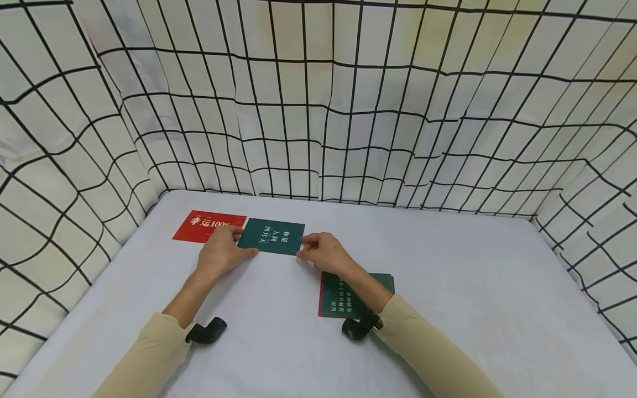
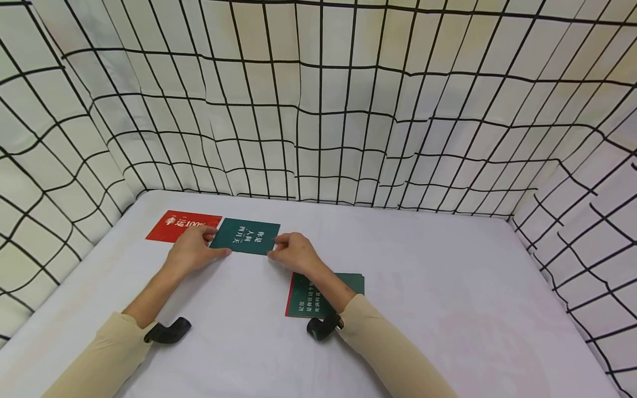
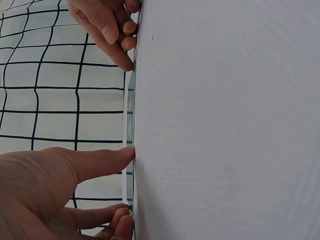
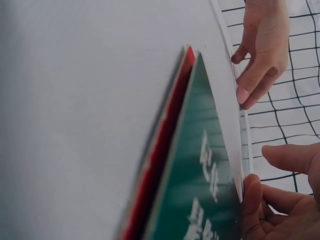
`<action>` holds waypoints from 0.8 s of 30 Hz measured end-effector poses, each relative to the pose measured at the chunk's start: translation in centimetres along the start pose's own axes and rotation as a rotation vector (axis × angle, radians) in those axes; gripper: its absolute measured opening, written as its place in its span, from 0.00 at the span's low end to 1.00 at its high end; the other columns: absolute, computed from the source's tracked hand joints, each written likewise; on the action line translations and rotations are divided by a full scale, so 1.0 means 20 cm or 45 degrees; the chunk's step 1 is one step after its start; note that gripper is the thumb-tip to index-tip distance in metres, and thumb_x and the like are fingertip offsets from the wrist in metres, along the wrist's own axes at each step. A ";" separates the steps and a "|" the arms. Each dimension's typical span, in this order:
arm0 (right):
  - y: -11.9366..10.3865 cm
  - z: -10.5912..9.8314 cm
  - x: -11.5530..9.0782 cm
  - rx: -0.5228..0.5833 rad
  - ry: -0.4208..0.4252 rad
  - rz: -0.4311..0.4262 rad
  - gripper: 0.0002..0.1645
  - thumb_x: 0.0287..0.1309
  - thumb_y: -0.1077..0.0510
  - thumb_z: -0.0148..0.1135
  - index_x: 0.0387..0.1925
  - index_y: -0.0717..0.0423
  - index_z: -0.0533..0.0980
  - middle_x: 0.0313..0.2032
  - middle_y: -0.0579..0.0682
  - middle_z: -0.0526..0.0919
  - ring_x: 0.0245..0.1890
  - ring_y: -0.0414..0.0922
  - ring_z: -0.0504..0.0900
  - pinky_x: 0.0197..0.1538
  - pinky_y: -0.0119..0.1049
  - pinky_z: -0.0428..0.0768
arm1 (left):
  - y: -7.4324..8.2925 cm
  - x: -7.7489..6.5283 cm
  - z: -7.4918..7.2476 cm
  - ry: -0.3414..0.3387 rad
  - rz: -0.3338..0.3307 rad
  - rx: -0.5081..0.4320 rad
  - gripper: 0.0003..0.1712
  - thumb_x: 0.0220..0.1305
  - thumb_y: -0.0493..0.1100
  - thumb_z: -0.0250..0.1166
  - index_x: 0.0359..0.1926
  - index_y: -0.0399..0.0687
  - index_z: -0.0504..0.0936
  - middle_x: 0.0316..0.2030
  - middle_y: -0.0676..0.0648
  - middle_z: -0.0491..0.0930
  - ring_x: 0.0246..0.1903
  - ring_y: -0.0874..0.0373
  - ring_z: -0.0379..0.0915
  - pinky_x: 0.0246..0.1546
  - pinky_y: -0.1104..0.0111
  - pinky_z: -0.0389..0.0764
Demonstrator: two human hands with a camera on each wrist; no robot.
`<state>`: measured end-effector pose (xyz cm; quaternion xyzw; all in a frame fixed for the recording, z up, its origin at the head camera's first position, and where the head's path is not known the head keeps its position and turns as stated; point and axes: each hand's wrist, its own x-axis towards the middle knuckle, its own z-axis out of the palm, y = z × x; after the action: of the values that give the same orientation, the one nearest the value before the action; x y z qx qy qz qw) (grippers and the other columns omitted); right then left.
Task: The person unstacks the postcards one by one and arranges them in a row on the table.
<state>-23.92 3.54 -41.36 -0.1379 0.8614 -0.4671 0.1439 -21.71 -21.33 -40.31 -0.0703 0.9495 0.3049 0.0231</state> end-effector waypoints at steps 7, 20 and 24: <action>-0.01 -0.04 0.00 0.021 -0.071 0.013 0.32 0.62 0.56 0.73 0.66 0.60 0.76 0.42 0.52 0.83 0.31 0.42 0.79 0.33 0.29 0.77 | 0.00 0.00 0.01 0.021 0.054 0.015 0.45 0.60 0.47 0.76 0.71 0.29 0.69 0.62 0.27 0.73 0.61 0.34 0.73 0.58 0.45 0.84; 0.03 -0.11 -0.06 0.075 -0.100 -0.055 0.31 0.65 0.49 0.70 0.66 0.54 0.77 0.51 0.54 0.83 0.40 0.44 0.84 0.43 0.34 0.87 | 0.05 -0.01 0.06 0.019 0.211 -0.098 0.35 0.66 0.47 0.72 0.69 0.35 0.74 0.63 0.32 0.72 0.63 0.36 0.72 0.60 0.48 0.84; 0.03 -0.14 -0.10 0.038 -0.089 -0.098 0.31 0.66 0.48 0.69 0.66 0.54 0.77 0.55 0.53 0.83 0.50 0.46 0.83 0.46 0.35 0.88 | 0.07 -0.02 0.08 -0.011 0.244 -0.104 0.35 0.66 0.49 0.73 0.69 0.38 0.75 0.62 0.34 0.73 0.63 0.38 0.72 0.59 0.49 0.85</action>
<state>-23.24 6.61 -40.15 -0.1852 0.8428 -0.4800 0.1579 -21.57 -19.24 -40.69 0.0213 0.9385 0.3446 -0.0052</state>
